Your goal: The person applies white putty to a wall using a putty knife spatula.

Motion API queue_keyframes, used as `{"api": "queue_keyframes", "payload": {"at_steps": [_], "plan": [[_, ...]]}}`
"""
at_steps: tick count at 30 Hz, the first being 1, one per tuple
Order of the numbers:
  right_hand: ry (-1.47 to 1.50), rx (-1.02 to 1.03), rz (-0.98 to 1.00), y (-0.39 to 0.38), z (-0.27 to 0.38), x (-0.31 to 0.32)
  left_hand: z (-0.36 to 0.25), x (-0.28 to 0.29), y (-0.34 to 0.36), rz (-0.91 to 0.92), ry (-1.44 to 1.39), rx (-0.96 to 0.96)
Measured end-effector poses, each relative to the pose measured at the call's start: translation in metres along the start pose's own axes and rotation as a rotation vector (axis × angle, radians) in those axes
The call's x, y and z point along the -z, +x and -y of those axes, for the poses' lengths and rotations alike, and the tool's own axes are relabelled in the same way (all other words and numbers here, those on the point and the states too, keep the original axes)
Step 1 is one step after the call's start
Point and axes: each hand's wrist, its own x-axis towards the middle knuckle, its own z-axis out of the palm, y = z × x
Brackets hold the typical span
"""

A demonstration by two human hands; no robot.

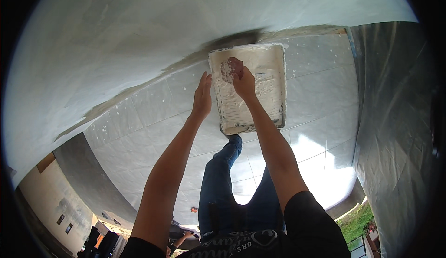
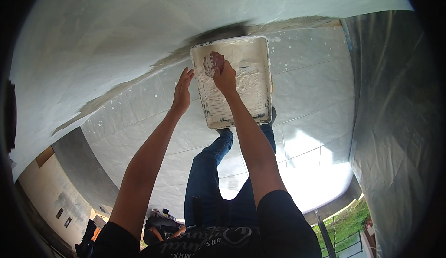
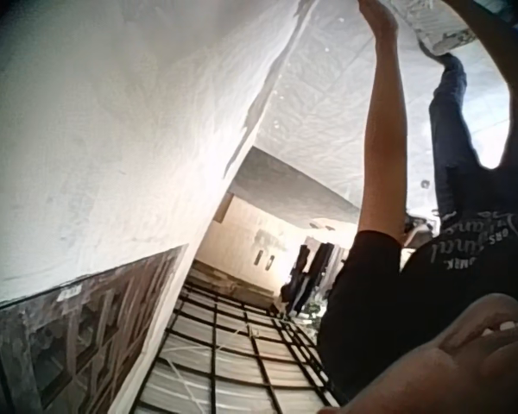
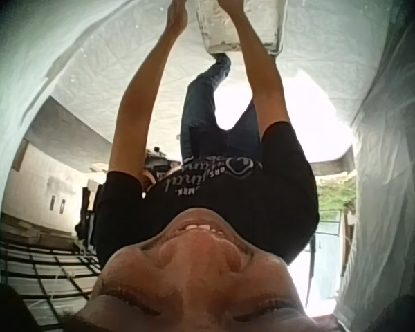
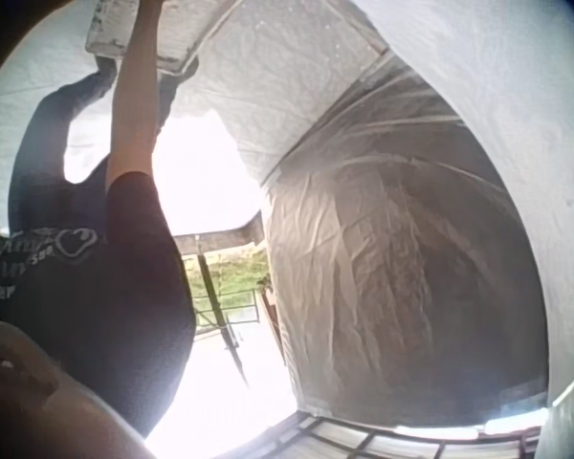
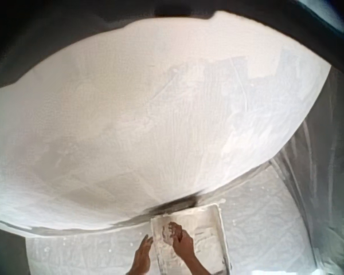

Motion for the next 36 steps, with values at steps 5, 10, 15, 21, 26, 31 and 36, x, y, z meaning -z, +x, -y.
{"api": "queue_keyframes", "payload": {"at_steps": [5, 10, 15, 21, 26, 31, 36], "plan": [[-0.143, 0.014, 0.071, -0.026, 0.007, 0.01, 0.008, -0.002, -0.015, -0.021, 0.037, -0.019], [-0.11, 0.091, 0.001, -0.064, -0.018, 0.018, 0.011, -0.009, -0.027, -0.021, -0.019, 0.001], [-0.149, 0.083, -0.041, -0.067, -0.031, 0.009, 0.012, -0.02, -0.03, -0.065, 0.006, -0.045], [-0.064, 0.041, -0.013, -0.073, -0.025, -0.007, 0.034, -0.013, -0.029, -0.014, -0.042, -0.022], [0.001, 0.035, 0.025, -0.069, -0.045, -0.002, 0.039, -0.015, -0.028, -0.005, -0.08, -0.036], [-0.011, -0.028, -0.053, -0.071, -0.041, -0.001, 0.016, -0.018, -0.037, -0.025, -0.056, 0.023], [-0.038, -0.067, 0.002, -0.07, -0.034, -0.01, 0.012, -0.014, -0.041, -0.034, -0.042, 0.034]]}}
